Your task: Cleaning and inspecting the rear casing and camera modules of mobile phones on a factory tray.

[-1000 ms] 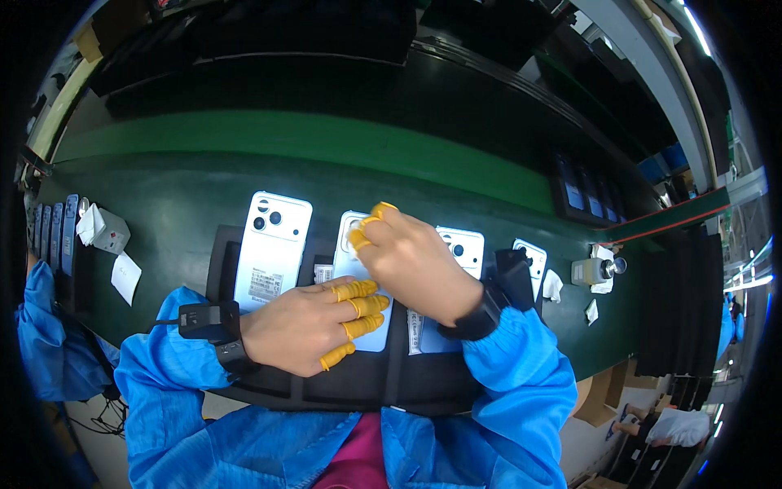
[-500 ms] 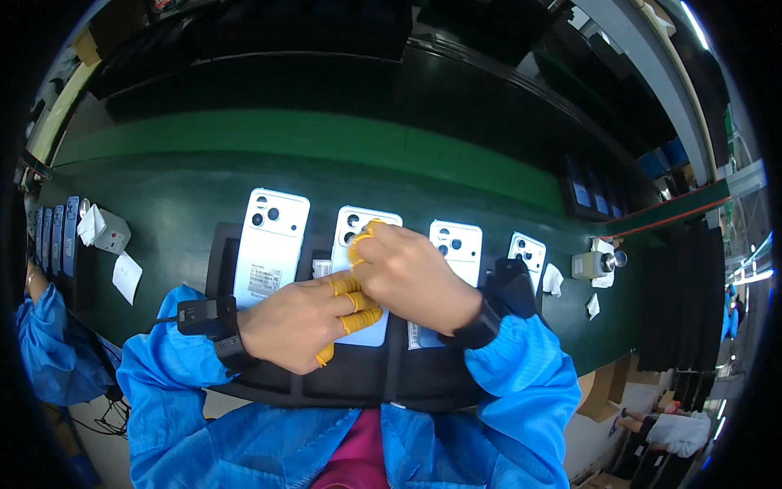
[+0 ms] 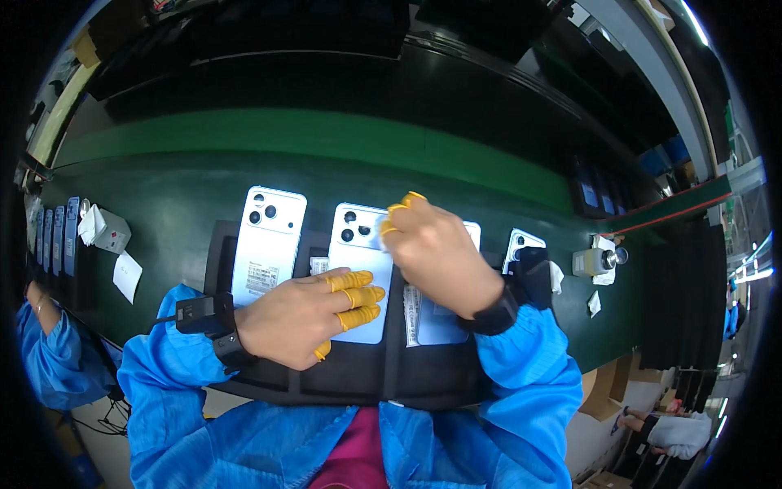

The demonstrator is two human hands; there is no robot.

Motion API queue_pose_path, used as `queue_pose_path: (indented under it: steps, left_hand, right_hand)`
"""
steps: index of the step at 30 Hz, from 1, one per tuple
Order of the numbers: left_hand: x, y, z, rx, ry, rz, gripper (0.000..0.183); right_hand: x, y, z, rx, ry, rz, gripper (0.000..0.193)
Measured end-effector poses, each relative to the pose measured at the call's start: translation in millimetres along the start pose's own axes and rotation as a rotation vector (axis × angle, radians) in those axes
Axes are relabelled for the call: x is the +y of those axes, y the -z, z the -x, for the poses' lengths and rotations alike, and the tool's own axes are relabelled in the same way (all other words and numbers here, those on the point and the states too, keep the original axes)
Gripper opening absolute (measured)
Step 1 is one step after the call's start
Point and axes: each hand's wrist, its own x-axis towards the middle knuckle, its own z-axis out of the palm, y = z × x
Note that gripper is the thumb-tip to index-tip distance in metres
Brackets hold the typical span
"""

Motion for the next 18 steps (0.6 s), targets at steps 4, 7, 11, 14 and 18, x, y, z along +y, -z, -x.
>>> queue_pose_path:
  steps: [4, 7, 11, 14, 18]
  left_hand:
    - [-1.0, -2.1, 0.7, -0.034, 0.012, -0.002, 0.06]
    - [-1.9, -4.9, 0.1, -0.001, 0.004, -0.017, 0.061]
    - [3.7, -3.3, -3.5, -0.021, 0.007, -0.022, 0.06]
    - [-4.4, -5.2, 1.9, 0.01, 0.004, -0.002, 0.06]
    - [-0.8, -8.8, 3.1, 0.015, 0.021, -0.025, 0.059]
  right_hand:
    - [8.7, 13.7, 17.1, -0.017, -0.053, 0.052, 0.013]
    - [6.7, 12.2, 6.4, 0.085, -0.056, -0.002, 0.013]
    - [6.9, -5.5, 0.0, 0.155, -0.046, -0.06, 0.007]
    - [-0.6, -17.8, 5.8, 0.125, -0.06, -0.069, 0.011]
    - [-19.0, 2.8, 28.2, -0.071, -0.049, -0.152, 0.019]
